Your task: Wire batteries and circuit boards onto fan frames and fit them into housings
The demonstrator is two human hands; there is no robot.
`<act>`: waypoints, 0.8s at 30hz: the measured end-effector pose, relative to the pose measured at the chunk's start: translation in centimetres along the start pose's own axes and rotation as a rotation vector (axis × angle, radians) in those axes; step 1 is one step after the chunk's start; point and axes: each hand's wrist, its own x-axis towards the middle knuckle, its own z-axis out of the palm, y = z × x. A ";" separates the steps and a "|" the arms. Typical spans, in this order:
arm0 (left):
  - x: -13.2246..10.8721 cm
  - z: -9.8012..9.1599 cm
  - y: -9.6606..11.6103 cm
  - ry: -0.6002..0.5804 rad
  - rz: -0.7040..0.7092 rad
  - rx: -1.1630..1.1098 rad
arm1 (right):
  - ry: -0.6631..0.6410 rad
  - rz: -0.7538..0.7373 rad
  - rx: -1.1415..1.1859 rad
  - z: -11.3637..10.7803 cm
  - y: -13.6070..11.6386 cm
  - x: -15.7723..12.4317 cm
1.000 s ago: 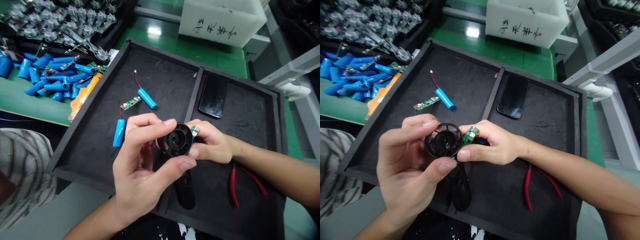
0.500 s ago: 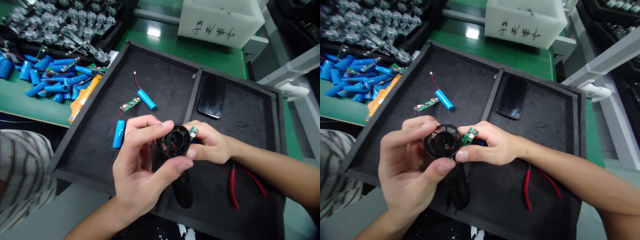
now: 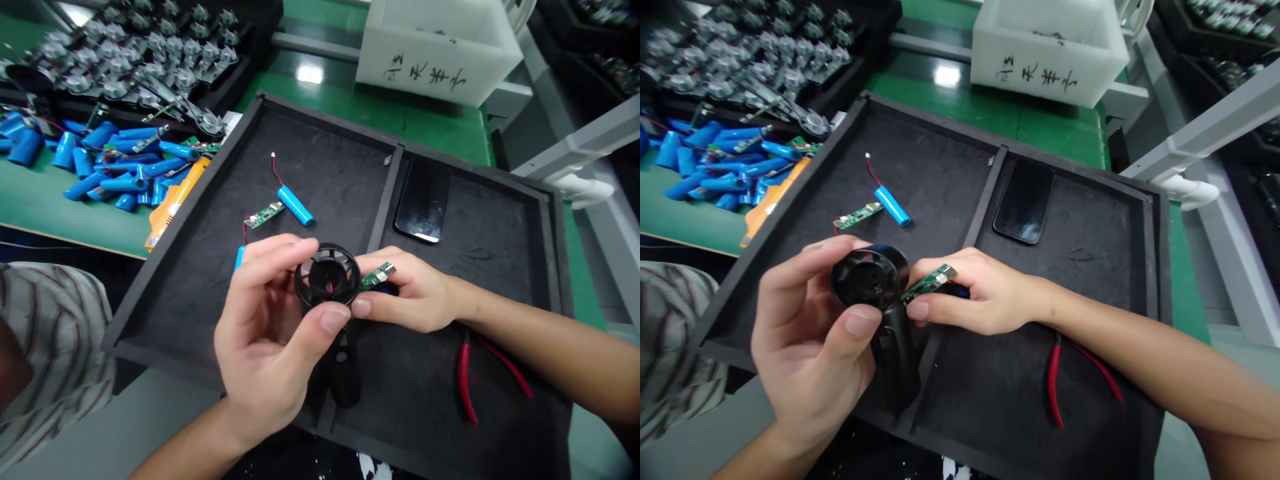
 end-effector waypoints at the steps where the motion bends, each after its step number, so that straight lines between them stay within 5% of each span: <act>1: -0.1 0.0 0.1 0.019 0.013 0.009 | 0.013 0.001 -0.004 0.1 0.0 0.0; 5: -0.2 0.0 -0.1 -0.001 0.090 0.011 | 0.052 0.016 0.025 0.3 0.0 0.1; 24: -0.6 -0.1 -0.7 -0.003 0.024 -0.043 | -0.014 -0.017 0.015 0.0 0.0 -0.1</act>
